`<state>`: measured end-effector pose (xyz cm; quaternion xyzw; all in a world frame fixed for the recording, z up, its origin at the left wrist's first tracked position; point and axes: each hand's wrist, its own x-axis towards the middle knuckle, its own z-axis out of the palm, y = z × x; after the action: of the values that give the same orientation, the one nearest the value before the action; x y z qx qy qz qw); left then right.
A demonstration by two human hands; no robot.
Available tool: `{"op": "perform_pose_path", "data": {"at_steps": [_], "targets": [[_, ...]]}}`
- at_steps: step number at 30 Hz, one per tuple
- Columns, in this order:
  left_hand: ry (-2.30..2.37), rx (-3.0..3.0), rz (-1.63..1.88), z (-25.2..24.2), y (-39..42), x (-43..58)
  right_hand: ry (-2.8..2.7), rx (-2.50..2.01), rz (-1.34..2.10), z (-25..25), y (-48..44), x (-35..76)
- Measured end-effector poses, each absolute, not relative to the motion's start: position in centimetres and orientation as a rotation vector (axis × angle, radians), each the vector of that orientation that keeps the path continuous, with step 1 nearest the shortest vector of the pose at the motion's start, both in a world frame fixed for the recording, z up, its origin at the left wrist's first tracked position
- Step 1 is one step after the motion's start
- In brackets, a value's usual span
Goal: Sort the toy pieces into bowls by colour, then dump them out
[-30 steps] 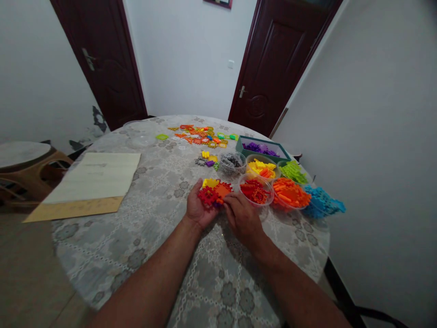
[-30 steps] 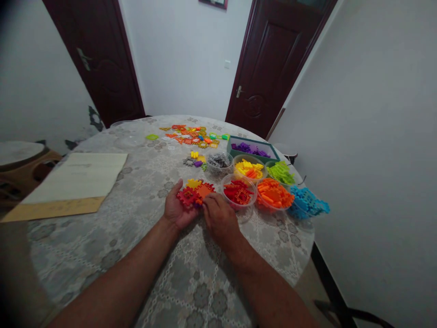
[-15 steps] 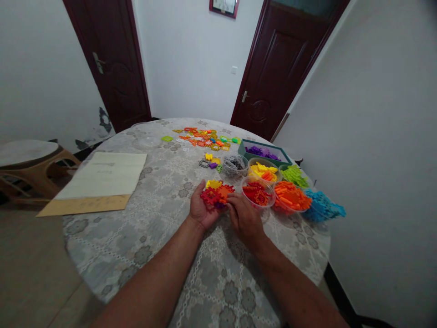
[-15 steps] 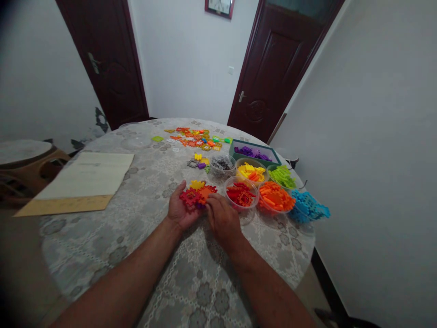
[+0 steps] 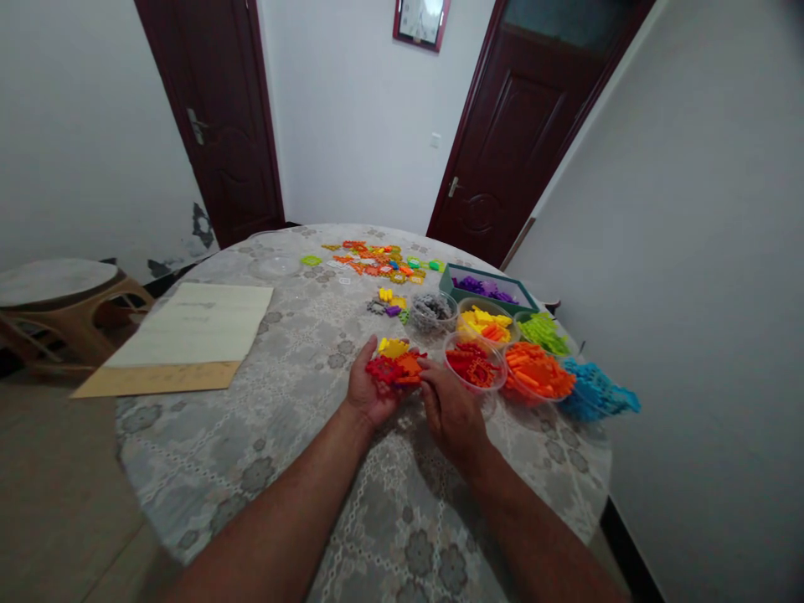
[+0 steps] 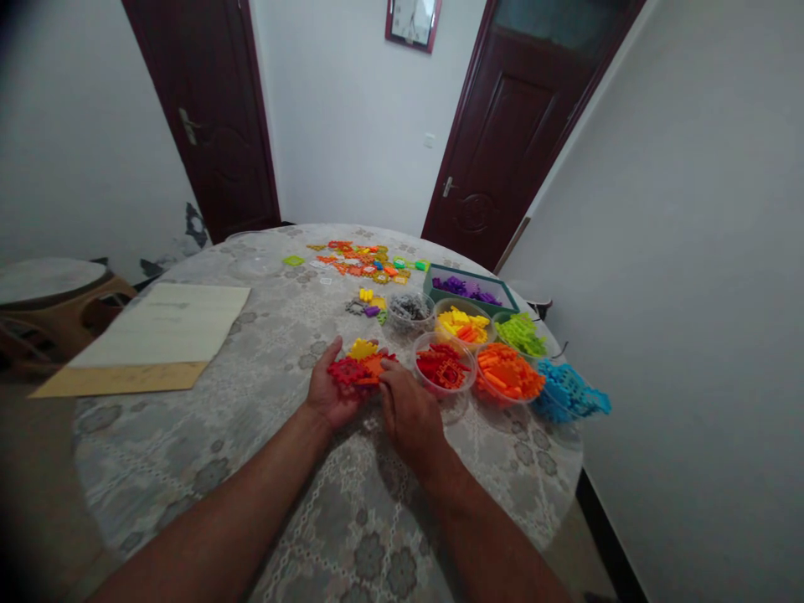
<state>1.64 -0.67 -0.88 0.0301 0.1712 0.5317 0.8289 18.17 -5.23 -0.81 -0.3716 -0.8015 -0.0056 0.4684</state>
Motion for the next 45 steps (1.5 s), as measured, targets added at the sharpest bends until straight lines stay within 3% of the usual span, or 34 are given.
{"op": "perform_pose_path", "data": {"at_steps": [5, 11, 17, 27, 34, 45], "targets": [[0.375, 0.048, 1.156, -0.7, -0.8, 1.8, -1.823, -1.022, 0.045, -0.1, -5.3, 19.5], [0.411, 0.019, 1.172, -0.6, -0.8, 2.0, -1.67, -1.257, -0.225, 1.2, -2.8, 23.7], [0.421, 0.032, 1.162, -0.6, -0.7, 2.0, -1.719, -1.362, -0.286, 0.9, -2.1, 24.6], [0.374, 0.055, 1.145, -0.1, -1.0, 2.7, -2.22, -1.151, -0.074, 0.0, -5.4, 18.1], [0.436, 0.121, 1.081, -0.5, -1.0, 2.3, -2.149, -1.126, -0.107, 0.1, -4.6, 18.5], [0.402, 0.185, 1.107, -0.4, -1.2, 3.3, -1.772, -1.112, 0.241, 0.3, -4.4, 19.3]]}}
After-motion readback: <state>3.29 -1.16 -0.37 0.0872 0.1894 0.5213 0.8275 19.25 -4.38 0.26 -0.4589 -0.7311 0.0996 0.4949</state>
